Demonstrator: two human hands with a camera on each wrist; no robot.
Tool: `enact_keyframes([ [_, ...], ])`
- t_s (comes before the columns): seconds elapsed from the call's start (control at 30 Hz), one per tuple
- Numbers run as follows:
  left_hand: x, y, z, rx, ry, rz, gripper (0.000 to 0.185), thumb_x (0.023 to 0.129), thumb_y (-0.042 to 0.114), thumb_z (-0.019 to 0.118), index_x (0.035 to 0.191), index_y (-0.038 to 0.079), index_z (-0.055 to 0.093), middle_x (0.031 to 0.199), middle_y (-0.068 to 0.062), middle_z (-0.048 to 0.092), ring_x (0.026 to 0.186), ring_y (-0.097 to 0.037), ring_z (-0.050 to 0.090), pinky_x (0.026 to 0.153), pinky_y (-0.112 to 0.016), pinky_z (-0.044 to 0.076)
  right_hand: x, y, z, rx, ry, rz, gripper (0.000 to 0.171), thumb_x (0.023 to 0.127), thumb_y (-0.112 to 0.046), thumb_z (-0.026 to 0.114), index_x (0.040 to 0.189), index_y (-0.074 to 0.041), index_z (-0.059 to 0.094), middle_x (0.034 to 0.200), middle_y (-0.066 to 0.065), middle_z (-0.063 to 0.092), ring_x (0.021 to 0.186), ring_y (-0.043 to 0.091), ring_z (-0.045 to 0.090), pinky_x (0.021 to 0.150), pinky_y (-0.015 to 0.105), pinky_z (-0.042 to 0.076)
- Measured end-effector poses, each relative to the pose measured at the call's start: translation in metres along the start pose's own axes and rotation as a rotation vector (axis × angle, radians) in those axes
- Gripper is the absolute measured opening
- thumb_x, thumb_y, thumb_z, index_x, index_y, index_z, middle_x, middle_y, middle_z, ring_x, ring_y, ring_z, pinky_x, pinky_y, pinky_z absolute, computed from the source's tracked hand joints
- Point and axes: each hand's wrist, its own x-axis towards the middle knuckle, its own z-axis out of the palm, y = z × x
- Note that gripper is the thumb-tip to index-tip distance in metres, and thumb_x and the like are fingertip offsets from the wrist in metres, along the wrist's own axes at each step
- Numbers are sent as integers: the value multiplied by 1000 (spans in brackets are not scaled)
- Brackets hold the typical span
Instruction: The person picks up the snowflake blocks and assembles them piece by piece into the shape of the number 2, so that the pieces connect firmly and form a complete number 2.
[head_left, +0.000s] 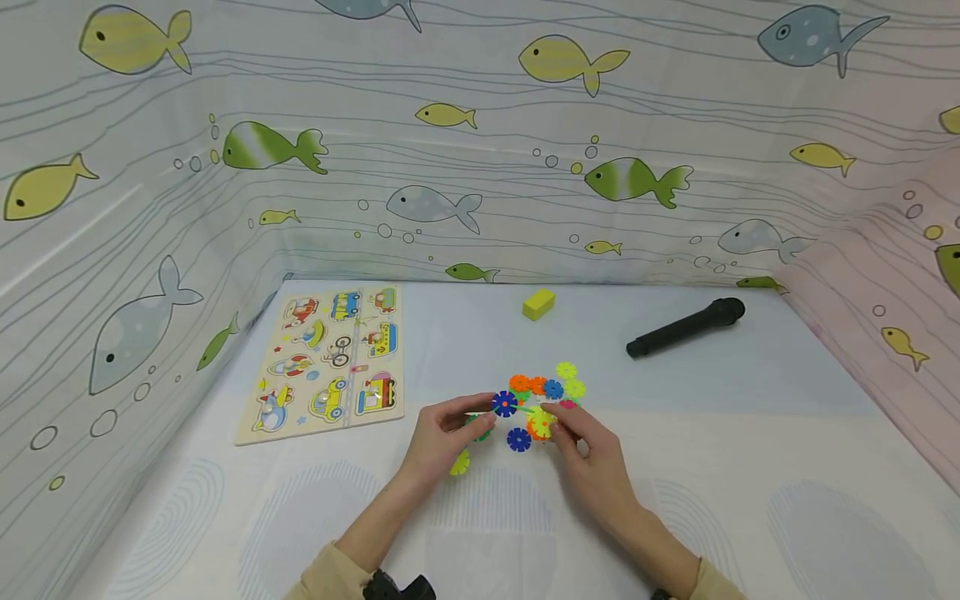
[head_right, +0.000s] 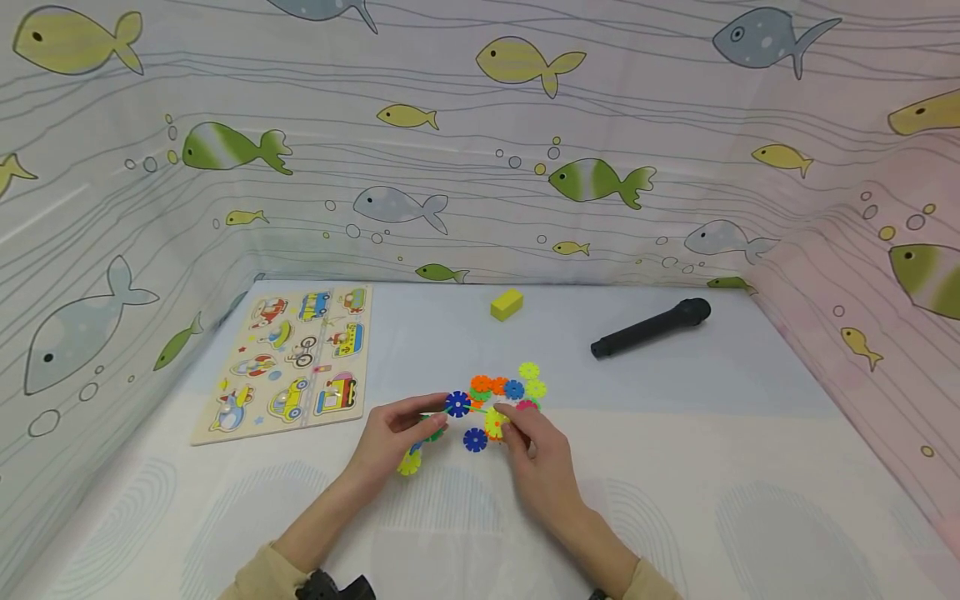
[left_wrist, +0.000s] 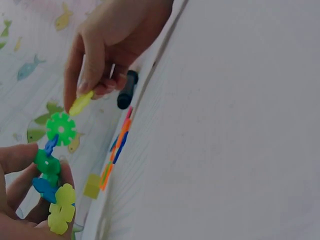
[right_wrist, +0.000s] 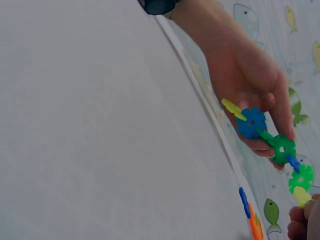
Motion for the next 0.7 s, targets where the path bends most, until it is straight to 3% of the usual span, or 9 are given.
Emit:
enact_keyframes([
  [0.27,0,0,0,-20,-23,-2,35,96,17,68,129,5,67,124,-16,68,101,-21,71,87,-18,54,0,-1,0,-8,-21,26,34,95,-3,65,126,-16,70,89,-7,62,81,8,56,71,19,52],
  [0.47,0,0,1,-18,-38,-7,35,95,18,68,129,6,67,123,-16,69,98,-14,70,87,-18,53,0,0,-1,1,-25,32,34,95,-2,64,127,-12,69,91,-4,65,81,9,56,71,18,52],
  [0.7,0,0,1,-51,-42,-20,36,96,17,67,130,4,66,124,-17,68,106,-37,69,85,-18,55,1,-2,-1,-5,-4,75,27,96,-9,65,123,-14,69,87,-6,64,80,8,57,71,20,52],
])
